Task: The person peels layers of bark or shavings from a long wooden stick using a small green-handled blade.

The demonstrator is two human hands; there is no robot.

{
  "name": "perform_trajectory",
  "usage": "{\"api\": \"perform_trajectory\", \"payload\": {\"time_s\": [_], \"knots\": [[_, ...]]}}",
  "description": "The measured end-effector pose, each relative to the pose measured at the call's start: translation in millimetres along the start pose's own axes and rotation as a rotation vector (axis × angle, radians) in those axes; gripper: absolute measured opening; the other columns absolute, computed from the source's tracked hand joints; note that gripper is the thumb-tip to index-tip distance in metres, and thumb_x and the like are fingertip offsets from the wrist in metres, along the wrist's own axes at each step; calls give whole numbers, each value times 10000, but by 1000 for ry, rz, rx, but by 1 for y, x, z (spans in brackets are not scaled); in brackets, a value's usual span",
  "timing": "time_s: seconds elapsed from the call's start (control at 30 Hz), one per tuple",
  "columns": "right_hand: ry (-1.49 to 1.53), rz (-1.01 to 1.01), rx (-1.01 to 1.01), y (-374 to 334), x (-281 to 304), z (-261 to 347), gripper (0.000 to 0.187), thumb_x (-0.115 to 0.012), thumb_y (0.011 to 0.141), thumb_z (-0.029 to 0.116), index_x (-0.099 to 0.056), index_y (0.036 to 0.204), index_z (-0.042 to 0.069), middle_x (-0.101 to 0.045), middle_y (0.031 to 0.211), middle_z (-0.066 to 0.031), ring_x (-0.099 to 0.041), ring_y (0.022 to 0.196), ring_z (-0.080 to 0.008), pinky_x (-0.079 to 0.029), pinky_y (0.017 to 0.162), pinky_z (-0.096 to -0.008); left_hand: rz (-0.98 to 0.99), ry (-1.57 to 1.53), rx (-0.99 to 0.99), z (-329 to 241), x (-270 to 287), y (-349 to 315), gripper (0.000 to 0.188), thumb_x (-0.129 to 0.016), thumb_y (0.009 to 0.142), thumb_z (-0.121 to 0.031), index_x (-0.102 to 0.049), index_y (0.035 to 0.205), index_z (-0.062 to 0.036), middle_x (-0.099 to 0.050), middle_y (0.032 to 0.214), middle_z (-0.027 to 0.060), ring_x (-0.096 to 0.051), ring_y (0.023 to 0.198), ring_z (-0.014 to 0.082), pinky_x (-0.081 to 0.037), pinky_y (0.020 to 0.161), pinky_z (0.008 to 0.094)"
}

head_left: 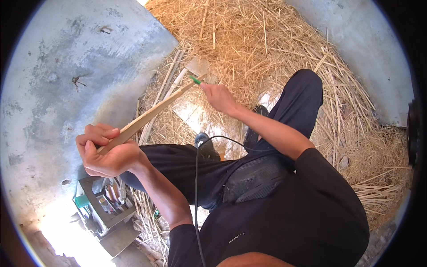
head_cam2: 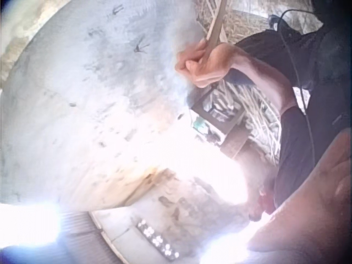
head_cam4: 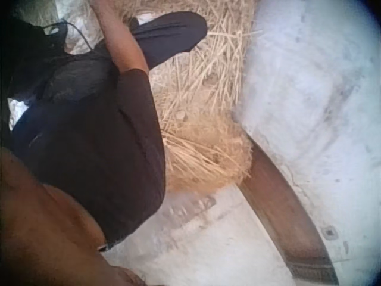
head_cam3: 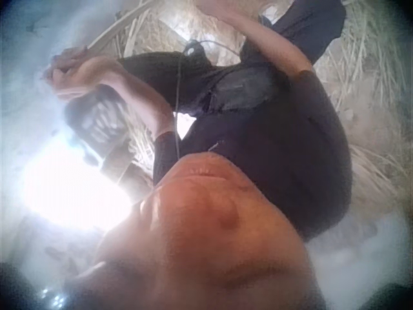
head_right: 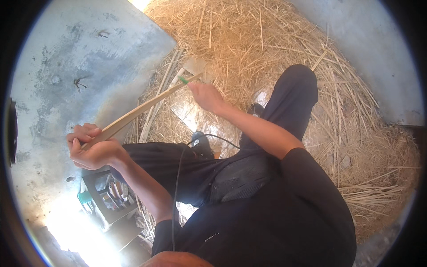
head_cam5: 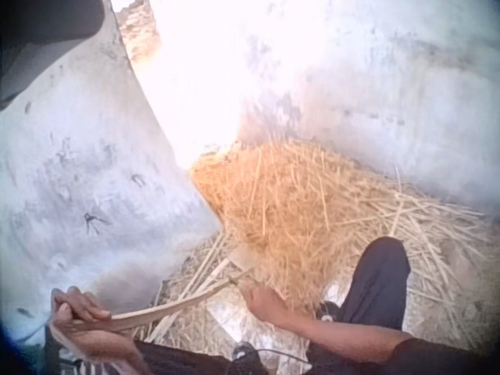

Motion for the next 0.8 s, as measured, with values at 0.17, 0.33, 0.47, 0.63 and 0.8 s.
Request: {"api": "perform_trajectory", "payload": {"time_s": [0.17,0.33,0.47,0.63,0.8], "knots": [[-189,-90,5,9,-21,-57,539,-285,979,359,-620,831,-38,-608,738,-263,-604,691,-424,-469,635,-499,0,-12,17,-5,-12,-3,246,-382,724,-167,-300,516,-64,-251,478,41,-290,383,127,-220,379,228],[-124,-58,50,12,-20,-25,514,-322,970,367,-631,826,-18,-617,750,-247,-605,701,-429,-473,639,-504,-3,18,-7,3,3,6,238,-364,733,-150,-303,521,-61,-262,480,51,-293,382,126,-220,379,234],[-75,-62,139,8,-16,8,534,-315,966,388,-644,874,-22,-617,774,-252,-609,727,-427,-480,672,-498,12,-11,12,3,0,4,243,-365,734,-153,-294,518,-67,-252,482,44,-296,390,123,-209,373,235],[-189,-181,-63,38,-18,-68,555,-344,964,414,-603,749,-28,-575,638,-264,-600,618,-388,-454,613,-482,65,-48,-13,1,-5,3,249,-368,735,-160,-282,516,-79,-234,472,35,-265,392,109,-192,364,233],[-50,3,26,32,-13,-4,553,-311,963,409,-635,843,-23,-621,806,-267,-622,780,-395,-486,689,-468,113,-43,-16,3,-3,5,264,-368,741,-169,-285,505,-85,-234,446,37,-246,366,104,-194,356,231]]}}
Point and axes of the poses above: each hand's wrist, its own y-axis towards the middle knuckle, its own x-axis out of the back of the hand, z = x × y, the point moved 8 cm from there along y, towards the middle knuckle
